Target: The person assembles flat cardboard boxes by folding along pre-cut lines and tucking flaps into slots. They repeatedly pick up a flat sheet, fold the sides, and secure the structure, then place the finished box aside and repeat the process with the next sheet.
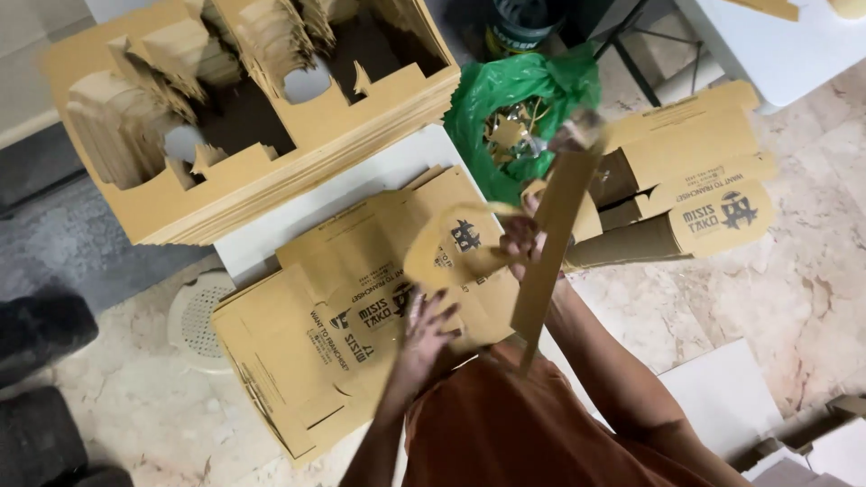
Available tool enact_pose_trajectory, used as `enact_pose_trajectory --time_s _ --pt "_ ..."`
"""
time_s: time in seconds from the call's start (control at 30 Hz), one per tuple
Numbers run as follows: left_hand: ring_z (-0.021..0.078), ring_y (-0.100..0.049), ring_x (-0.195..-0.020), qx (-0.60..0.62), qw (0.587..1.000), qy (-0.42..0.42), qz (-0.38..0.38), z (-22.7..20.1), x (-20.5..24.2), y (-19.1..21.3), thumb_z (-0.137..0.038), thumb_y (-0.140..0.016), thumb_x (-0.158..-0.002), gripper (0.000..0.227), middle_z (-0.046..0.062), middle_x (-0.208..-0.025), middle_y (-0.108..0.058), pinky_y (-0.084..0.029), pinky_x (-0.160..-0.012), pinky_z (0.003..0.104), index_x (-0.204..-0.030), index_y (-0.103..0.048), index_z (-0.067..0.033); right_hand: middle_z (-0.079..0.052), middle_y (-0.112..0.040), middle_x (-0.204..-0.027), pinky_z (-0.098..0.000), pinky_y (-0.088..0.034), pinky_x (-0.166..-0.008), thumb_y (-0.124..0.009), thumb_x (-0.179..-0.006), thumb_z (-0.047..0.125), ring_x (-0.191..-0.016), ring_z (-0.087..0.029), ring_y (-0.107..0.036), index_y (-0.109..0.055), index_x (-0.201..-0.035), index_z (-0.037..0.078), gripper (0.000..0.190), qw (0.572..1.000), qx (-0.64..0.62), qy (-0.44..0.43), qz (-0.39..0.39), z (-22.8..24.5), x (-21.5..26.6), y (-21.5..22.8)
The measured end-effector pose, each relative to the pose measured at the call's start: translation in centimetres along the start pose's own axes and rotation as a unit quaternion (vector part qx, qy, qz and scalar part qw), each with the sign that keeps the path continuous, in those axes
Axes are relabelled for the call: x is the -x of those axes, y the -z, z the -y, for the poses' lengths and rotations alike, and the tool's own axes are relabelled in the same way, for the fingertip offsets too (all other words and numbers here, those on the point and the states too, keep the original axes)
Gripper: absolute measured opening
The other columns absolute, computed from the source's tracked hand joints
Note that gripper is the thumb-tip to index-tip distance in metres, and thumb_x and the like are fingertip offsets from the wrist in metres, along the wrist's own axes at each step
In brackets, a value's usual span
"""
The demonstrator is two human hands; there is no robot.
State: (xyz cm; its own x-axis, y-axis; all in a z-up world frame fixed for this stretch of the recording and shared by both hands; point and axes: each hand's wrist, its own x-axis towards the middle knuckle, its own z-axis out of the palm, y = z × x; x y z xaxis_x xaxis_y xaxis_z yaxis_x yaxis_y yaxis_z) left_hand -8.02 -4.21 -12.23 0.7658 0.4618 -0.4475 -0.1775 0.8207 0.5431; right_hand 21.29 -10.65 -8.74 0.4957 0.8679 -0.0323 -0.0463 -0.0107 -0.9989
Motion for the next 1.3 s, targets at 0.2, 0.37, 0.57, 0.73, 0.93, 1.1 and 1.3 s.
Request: enact_pose_trajectory --time_s 0.2,0.37,0.57,0.73,0.93,1.1,1.3 --pt "0.0133 -0.057 -0.058 -0.142 0.972 -0.060 -0.180 -4.4 -8.7 -16.6 -0.023 -0.065 -0.102 0.016 0.012 -0.100 -0.071 -0.057 -0.081 0.036 -0.117 -0.066 -0.0154 -0.003 -0.065 -0.080 -0.0319 -0.043 -0.054 -0.090 -0.082 0.017 -0.055 -0.013 -0.053 -0.053 -0.142 0.012 0.070 0.863 -0.275 -0.201 -0.373 1.1 -2.5 -3.9" --pt "0.0331 -0.071 -0.102 -0.384 0.892 -0.174 -0.166 -8.7 -9.2 -26.1 -0.027 -0.080 -0.079 0.076 0.023 -0.117 -0.068 -0.059 -0.081 0.046 -0.144 -0.048 -0.0055 -0.002 -0.069 -0.079 -0.0368 -0.046 -0.080 -0.081 -0.080 0.039 -0.081 -0.021 -0.061 -0.067 -0.102 0.016 0.035 0.984 0.129 -0.069 -0.104 -3.3 0.5 -1.5" --pt "0.0223 -0.074 -0.092 -0.261 0.896 -0.091 -0.348 -1.4 -21.6 -11.6 -0.025 -0.083 -0.081 0.063 0.016 -0.112 -0.073 -0.058 -0.074 0.039 -0.136 -0.061 -0.0053 -0.017 -0.064 -0.110 -0.0449 -0.047 -0.098 -0.092 -0.070 0.010 -0.111 -0.039 -0.061 -0.075 -0.073 0.004 0.018 0.981 0.149 0.119 -0.030 4.9 1.0 3.9" --pt "0.0243 -0.068 -0.068 -0.107 0.881 -0.129 -0.442 1.5 -24.8 -12.3 -0.005 -0.075 -0.074 0.044 0.018 -0.090 -0.068 -0.053 -0.060 0.042 -0.116 -0.066 0.0026 -0.015 -0.051 -0.140 -0.0710 -0.045 -0.093 -0.062 -0.089 0.035 -0.131 -0.045 -0.050 -0.044 -0.133 0.018 0.051 0.951 -0.166 -0.229 -0.121 13.5 1.3 1.5" --pt "0.0231 -0.066 -0.104 -0.260 0.908 -0.247 -0.218 3.3 -21.5 -17.5 -0.004 -0.073 -0.083 0.029 0.009 -0.108 -0.070 -0.052 -0.095 0.037 -0.112 -0.075 -0.0112 -0.023 -0.070 -0.094 -0.0609 -0.059 -0.063 -0.084 -0.087 0.036 -0.073 -0.036 -0.069 -0.064 -0.120 -0.003 0.055 0.919 -0.216 -0.283 -0.170 3.6 -2.2 1.9" --pt "0.0302 -0.059 -0.129 -0.585 0.783 -0.183 -0.104 -0.6 -20.7 -16.8 -0.018 -0.081 -0.077 0.060 -0.001 -0.138 -0.057 -0.049 -0.114 0.041 -0.134 -0.066 -0.0228 -0.018 -0.065 -0.078 -0.0696 -0.057 -0.068 -0.079 -0.090 0.035 -0.063 -0.031 -0.068 -0.054 -0.126 -0.002 0.057 0.930 -0.229 -0.276 -0.080 9.3 -4.3 2.0" --pt "0.0466 -0.045 -0.141 -0.641 0.670 -0.367 -0.078 -2.7 -18.9 -21.0 -0.005 -0.085 -0.052 0.102 0.024 -0.156 -0.037 -0.041 -0.121 0.048 -0.148 -0.049 -0.0046 -0.020 -0.053 -0.146 -0.0540 -0.043 -0.113 -0.052 -0.111 0.026 -0.133 -0.033 -0.052 -0.047 -0.148 0.000 0.045 0.975 -0.124 -0.170 -0.078 2.1 -9.7 6.2"
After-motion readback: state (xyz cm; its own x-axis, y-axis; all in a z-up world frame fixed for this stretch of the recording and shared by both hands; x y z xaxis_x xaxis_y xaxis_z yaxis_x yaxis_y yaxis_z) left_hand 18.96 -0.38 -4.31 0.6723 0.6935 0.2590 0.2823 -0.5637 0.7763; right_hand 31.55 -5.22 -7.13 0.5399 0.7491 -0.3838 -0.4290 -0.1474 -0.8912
